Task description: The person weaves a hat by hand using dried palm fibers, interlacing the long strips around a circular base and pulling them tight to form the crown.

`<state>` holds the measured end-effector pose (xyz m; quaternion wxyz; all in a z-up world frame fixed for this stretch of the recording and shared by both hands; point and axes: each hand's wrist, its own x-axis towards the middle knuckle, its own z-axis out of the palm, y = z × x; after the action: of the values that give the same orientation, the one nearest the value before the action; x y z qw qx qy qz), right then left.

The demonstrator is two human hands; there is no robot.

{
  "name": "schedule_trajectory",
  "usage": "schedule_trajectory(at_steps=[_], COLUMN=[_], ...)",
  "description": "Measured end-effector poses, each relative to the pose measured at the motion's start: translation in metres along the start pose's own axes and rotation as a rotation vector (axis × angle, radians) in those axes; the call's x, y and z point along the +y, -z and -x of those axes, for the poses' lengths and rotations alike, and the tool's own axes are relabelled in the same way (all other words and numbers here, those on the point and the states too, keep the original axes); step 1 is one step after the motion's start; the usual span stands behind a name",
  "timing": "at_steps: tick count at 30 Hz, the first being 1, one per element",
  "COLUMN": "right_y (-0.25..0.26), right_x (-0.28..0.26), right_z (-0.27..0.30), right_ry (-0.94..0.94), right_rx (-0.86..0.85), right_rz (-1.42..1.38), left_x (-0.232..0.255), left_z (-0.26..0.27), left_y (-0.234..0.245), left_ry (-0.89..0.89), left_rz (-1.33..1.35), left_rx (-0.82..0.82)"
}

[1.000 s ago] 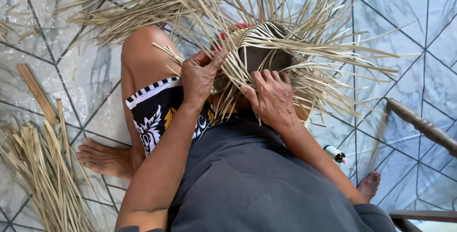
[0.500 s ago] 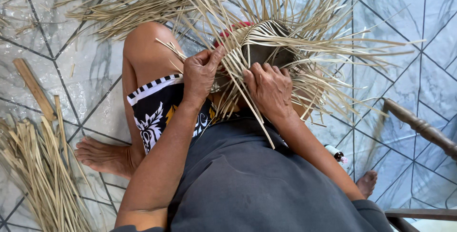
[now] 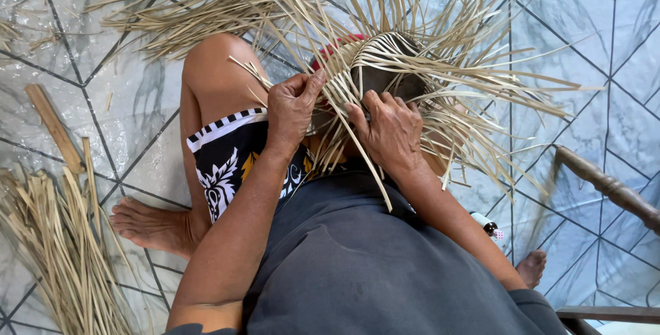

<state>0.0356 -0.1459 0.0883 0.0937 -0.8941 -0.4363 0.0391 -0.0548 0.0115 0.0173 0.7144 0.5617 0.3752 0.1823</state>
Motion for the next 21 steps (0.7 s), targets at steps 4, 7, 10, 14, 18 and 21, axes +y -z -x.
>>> schedule_trajectory(at_steps=[4,7,10,14,18,21], right_y=[-0.003,-0.004,-0.003,0.010,0.012,0.011], right_x=[0.001,0.001,0.001,-0.007,-0.010,-0.010], right_z=[0.000,-0.004,-0.009,-0.019,-0.022,-0.023], right_ry=[0.000,-0.030,-0.070,-0.109,-0.142,-0.149], right_rx=[0.009,-0.011,-0.054,-0.102,-0.132,-0.152], right_rz=[0.013,-0.003,-0.013,-0.007,0.012,0.008], left_x=[-0.001,-0.004,-0.004,0.005,0.000,-0.001], left_z=[-0.001,-0.002,-0.002,0.001,-0.001,-0.002], left_y=[0.001,0.001,0.000,-0.001,-0.001,0.000], left_ry=[0.010,0.012,0.016,0.028,0.029,0.026], left_rz=[0.002,-0.001,-0.007,-0.009,-0.009,-0.001], left_rx=[0.001,0.002,0.000,0.007,0.012,0.005])
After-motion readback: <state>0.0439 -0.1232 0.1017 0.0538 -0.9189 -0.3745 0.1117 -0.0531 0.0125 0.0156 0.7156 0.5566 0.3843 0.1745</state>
